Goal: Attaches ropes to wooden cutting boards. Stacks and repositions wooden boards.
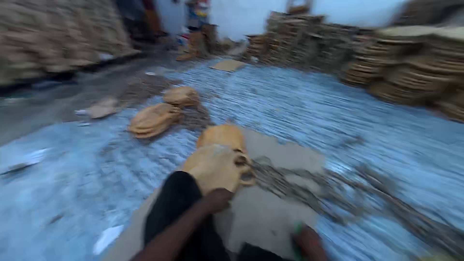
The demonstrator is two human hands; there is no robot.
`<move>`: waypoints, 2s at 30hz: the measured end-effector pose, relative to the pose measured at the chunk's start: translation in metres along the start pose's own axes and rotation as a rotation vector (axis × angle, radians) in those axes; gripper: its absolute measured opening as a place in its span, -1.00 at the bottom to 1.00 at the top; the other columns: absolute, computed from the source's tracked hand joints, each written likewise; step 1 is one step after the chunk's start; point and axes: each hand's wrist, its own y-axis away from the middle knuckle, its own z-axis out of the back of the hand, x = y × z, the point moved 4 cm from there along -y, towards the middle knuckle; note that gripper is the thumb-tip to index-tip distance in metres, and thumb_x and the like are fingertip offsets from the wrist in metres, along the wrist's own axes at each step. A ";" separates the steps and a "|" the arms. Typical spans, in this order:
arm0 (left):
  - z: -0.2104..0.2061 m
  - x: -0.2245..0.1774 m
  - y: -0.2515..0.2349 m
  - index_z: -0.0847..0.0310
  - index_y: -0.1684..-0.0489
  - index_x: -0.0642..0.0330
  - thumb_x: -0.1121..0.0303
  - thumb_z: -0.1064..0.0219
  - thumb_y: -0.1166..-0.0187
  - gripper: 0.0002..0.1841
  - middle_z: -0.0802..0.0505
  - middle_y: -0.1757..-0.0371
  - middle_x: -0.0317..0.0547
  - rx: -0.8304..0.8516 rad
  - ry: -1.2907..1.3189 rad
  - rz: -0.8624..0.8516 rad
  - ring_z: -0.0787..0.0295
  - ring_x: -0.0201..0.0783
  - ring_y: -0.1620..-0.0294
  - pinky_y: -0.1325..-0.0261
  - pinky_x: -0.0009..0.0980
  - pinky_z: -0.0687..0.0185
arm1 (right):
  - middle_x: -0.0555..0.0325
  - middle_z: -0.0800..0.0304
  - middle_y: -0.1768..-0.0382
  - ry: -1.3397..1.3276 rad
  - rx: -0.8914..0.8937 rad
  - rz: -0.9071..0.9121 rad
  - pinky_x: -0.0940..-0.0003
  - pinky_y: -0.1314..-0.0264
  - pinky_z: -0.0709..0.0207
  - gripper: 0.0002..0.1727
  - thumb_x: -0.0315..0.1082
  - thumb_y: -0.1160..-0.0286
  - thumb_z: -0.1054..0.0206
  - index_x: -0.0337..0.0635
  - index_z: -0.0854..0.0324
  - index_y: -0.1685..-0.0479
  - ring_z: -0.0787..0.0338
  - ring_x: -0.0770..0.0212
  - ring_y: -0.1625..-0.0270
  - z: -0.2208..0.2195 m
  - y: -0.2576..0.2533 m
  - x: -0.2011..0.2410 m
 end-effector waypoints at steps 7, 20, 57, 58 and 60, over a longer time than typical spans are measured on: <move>0.017 -0.053 -0.015 -0.44 -0.62 0.22 0.15 -0.33 -0.71 -0.45 -0.69 -0.45 0.30 0.249 -0.278 -0.019 -0.61 0.28 -0.50 -0.54 0.27 -0.42 | -0.29 -0.62 -0.46 -0.089 0.097 -0.267 -0.16 -0.51 -0.49 -0.44 -0.18 -0.65 -0.27 -0.40 -0.47 -0.51 -0.63 -0.20 -0.53 0.010 0.010 0.007; 0.130 -0.151 -0.081 -0.59 -0.48 0.21 0.23 -0.33 -0.72 -0.57 -0.81 -0.27 0.15 -0.033 -0.313 -0.330 -0.75 0.12 -0.31 -0.44 0.18 -0.54 | -0.26 -0.67 -0.42 -0.039 0.211 -0.263 -0.17 -0.48 -0.52 -0.49 -0.16 -0.60 -0.33 -0.37 -0.59 -0.37 -0.66 -0.16 -0.51 -0.007 -0.003 0.011; 0.079 -0.021 -0.157 -0.25 -0.77 -0.07 0.38 -0.25 -0.66 -0.38 -0.80 -0.29 0.22 0.003 -0.279 0.112 -0.73 0.28 -0.33 -0.30 0.30 -0.58 | -0.16 -0.52 -0.61 0.123 -0.377 -0.105 -0.38 -0.59 -0.32 -0.33 -0.37 -0.46 -0.45 -0.06 -0.47 -0.66 -0.42 -0.37 -0.65 0.117 -0.195 -0.004; 0.080 -0.022 -0.157 -0.23 -0.78 -0.08 0.40 -0.23 -0.66 -0.37 -0.79 -0.29 0.22 0.010 -0.272 0.118 -0.73 0.28 -0.34 -0.31 0.29 -0.57 | -0.19 -0.54 -0.58 0.189 -0.384 -0.105 -0.38 -0.60 -0.30 -0.39 -0.37 -0.44 -0.47 -0.13 -0.55 -0.57 -0.42 -0.39 -0.64 0.115 -0.198 -0.003; 0.082 -0.021 -0.159 -0.20 -0.82 -0.14 0.43 -0.24 -0.65 -0.32 -0.80 -0.28 0.21 -0.005 -0.254 0.121 -0.73 0.27 -0.34 -0.32 0.27 -0.57 | -0.24 -0.69 -0.39 0.303 -0.442 -0.080 -0.35 -0.56 -0.32 -0.63 -0.36 -0.48 -0.41 -0.23 -0.74 -0.26 -0.49 -0.37 -0.56 0.117 -0.193 -0.002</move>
